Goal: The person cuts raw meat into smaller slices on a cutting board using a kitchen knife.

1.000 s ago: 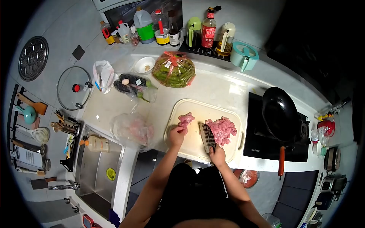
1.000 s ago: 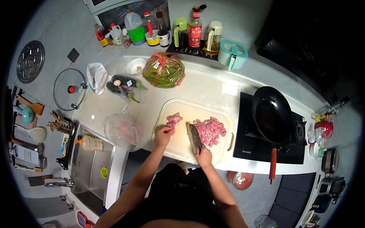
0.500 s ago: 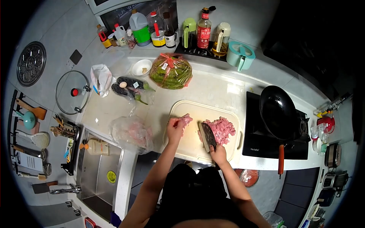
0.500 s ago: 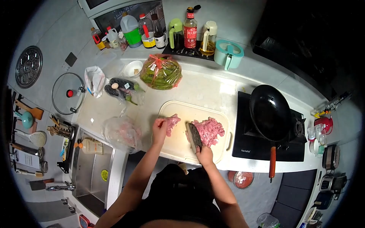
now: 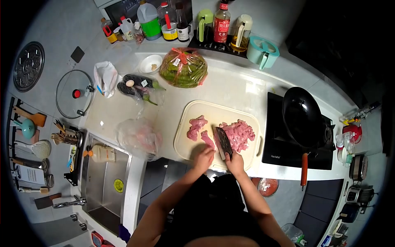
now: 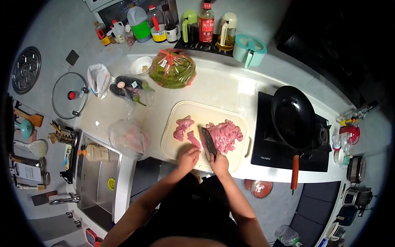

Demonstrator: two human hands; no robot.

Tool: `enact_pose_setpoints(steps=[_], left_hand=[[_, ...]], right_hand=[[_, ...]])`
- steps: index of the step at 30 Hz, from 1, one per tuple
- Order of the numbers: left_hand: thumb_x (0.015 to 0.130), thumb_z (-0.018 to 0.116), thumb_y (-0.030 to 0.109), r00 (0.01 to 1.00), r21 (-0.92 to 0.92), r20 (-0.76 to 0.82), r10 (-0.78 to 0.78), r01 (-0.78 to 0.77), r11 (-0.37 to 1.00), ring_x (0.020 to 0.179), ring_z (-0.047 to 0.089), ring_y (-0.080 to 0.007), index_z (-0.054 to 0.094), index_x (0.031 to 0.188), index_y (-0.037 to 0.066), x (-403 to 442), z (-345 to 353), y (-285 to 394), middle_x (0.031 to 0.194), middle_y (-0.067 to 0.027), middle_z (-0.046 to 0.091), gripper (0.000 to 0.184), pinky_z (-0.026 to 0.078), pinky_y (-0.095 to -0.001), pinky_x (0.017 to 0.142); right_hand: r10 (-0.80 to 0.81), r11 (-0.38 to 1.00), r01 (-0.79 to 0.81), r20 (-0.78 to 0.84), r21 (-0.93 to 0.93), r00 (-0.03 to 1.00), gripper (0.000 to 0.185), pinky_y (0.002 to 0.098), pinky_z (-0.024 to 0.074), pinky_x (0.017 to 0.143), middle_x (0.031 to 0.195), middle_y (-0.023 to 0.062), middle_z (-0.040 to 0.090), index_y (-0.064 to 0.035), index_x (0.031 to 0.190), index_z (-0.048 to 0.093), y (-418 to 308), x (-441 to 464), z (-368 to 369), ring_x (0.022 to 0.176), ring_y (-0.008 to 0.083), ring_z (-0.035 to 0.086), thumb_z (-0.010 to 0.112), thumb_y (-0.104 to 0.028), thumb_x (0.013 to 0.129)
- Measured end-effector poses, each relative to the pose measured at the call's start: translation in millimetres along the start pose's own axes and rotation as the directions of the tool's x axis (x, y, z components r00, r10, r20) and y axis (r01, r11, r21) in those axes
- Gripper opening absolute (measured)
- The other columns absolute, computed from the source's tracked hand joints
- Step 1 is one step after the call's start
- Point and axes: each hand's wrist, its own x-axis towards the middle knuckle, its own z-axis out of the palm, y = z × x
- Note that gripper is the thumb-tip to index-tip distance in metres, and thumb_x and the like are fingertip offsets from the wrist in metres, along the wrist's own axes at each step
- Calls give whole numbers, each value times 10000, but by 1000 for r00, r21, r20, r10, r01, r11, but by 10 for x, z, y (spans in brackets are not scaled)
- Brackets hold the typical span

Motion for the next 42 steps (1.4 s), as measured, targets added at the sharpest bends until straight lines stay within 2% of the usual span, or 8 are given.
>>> enact_pose_setpoints(steps=[4, 7, 9, 23, 27, 29, 34, 42], left_hand=[[720, 636, 65, 989, -4, -111, -101, 101, 995, 797, 588, -270, 650, 809, 64, 374, -149, -126, 865, -55, 611, 90, 488, -361, 685], [704, 655, 70, 996, 43, 48, 77, -79, 996, 823, 582, -256, 660, 785, 77, 298, -88, -278, 861, -40, 616, 81, 478, -362, 719], [688, 673, 78, 997, 20, -11, 79, -79, 997, 831, 575, -243, 666, 758, 86, 246, -45, -302, 844, -32, 618, 70, 466, -364, 739], [652, 667, 73, 989, 24, -1, 146, -146, 989, 812, 559, -250, 636, 707, 70, 282, -12, -376, 802, -44, 601, 63, 472, -357, 713], [655, 663, 61, 994, -11, -27, 109, -109, 994, 800, 560, -252, 623, 707, 62, 268, -27, -316, 801, -51, 605, 65, 473, -354, 710], [688, 662, 57, 996, -85, -32, 85, -87, 993, 800, 579, -255, 640, 758, 53, 266, -22, -343, 811, -57, 614, 74, 481, -357, 703], [708, 664, 39, 995, -172, -1, 102, -101, 980, 789, 602, -254, 662, 838, 55, 277, -131, -436, 830, -62, 620, 131, 493, -345, 691], [654, 676, 27, 996, -78, -22, 88, -90, 993, 771, 591, -255, 647, 750, 48, 258, -56, -413, 815, -60, 618, 103, 471, -355, 702]], right_hand=[[-84, 989, 87, 27, -120, 996, 258, 466, 497, 565, 608, 235, 587, 36, 846, 560, -85, 24, 51, 580, 403, 601, 562, -220, 809], [-71, 974, 91, 100, -207, 992, 254, 453, 503, 552, 669, 241, 604, 28, 839, 563, -169, 46, -32, 590, 393, 609, 558, -224, 809], [-13, 965, 53, 154, -255, 988, 256, 451, 505, 554, 709, 258, 607, 31, 837, 561, -182, 76, -94, 603, 391, 611, 557, -223, 811], [34, 967, 11, 173, -253, 984, 276, 480, 506, 588, 696, 273, 608, 51, 816, 549, -335, 216, 324, 648, 405, 621, 528, -224, 831], [164, 984, -169, -91, -54, 982, 306, 495, 479, 564, 659, 277, 595, 59, 776, 543, -284, 437, 504, 622, 426, 607, 542, -242, 832], [77, 992, -66, -99, 110, 992, 308, 507, 472, 574, 653, 292, 581, 79, 772, 528, -60, 427, 463, 597, 442, 585, 552, -223, 827], [25, 979, -16, 42, -201, 999, 294, 461, 499, 560, 624, 245, 595, 56, 794, 544, -370, 93, 55, 567, 399, 600, 544, -236, 825], [32, 959, 13, 155, -283, 987, 254, 438, 514, 555, 614, 212, 606, 22, 787, 547, -506, -51, 69, 557, 362, 618, 524, -227, 829]])
